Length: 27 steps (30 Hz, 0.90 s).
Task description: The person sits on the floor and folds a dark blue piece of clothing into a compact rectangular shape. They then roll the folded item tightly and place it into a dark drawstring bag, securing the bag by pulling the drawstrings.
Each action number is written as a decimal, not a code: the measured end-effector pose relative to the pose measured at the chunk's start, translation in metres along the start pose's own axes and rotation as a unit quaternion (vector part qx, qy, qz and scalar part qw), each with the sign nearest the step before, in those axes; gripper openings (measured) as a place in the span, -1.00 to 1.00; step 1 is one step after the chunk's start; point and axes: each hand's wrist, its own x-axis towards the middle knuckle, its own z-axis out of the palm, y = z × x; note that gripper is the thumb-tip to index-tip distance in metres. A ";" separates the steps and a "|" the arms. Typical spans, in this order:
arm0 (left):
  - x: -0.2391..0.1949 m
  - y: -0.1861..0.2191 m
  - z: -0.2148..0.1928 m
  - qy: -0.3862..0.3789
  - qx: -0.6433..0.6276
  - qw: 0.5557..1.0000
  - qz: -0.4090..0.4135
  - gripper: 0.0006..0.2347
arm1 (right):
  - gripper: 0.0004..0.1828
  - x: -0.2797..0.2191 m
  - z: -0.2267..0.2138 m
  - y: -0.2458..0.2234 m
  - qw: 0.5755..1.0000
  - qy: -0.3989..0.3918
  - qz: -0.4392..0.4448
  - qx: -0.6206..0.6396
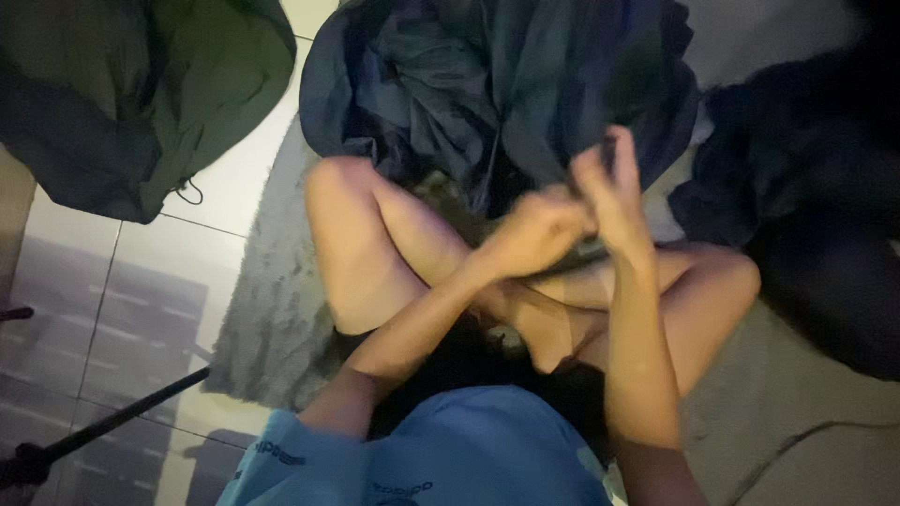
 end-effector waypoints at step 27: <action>-0.007 0.081 -0.090 -0.368 -0.298 0.875 0.101 -0.50 | -0.06 -0.067 0.031 -0.040 0.893 -0.276 -0.070 -0.348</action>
